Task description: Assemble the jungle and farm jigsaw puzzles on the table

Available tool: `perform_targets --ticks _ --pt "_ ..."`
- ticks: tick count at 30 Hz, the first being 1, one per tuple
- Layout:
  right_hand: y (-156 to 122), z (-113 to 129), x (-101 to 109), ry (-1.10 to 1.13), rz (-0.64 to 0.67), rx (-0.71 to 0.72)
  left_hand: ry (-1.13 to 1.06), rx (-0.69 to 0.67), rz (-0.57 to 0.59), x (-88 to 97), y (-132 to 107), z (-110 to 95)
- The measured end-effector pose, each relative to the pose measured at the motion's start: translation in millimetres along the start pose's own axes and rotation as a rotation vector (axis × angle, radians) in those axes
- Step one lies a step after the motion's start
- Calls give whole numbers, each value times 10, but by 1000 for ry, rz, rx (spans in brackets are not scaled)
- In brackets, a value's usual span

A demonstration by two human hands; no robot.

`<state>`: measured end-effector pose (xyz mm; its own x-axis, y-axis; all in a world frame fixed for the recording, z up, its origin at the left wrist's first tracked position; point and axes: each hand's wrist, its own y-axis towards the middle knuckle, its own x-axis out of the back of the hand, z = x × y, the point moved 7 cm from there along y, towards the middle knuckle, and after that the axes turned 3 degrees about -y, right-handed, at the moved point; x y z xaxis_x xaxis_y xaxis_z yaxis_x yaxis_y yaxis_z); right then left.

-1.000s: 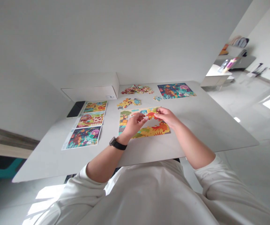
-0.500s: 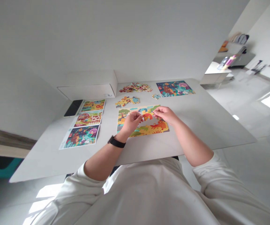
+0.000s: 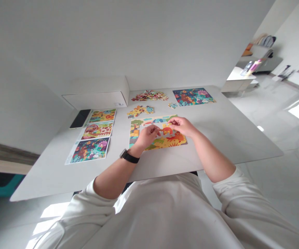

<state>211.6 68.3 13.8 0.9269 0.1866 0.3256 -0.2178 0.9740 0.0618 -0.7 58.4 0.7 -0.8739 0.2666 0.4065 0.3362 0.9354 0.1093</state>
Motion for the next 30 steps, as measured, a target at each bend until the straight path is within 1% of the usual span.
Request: perform_targets --ticks 3,5,8,10,12,15,17,23,30 --pt "0 -56 119 12 -5 -33 53 -16 -15 12 -20 -47" --pt "3 -105 170 -14 -2 -57 82 -39 -4 5 -34 -81" --pt "19 -190 188 -81 16 -87 157 -88 62 -50 -55 -129" --pt "34 -240 179 -113 25 -94 220 -148 128 -108 -76 -173" --pt "47 -272 168 -138 21 -92 271 -237 190 -166 -103 -234" --pt "56 -284 173 -198 -18 -77 345 -386 251 -235 -148 -321" --pt "55 -277 177 -256 -45 -66 398 -439 276 -268 -169 -340" --pt "43 -247 143 -361 -89 -27 512 -431 291 -313 -198 -288" --pt "33 -236 100 -432 -68 -20 577 -459 304 -357 -215 -227"
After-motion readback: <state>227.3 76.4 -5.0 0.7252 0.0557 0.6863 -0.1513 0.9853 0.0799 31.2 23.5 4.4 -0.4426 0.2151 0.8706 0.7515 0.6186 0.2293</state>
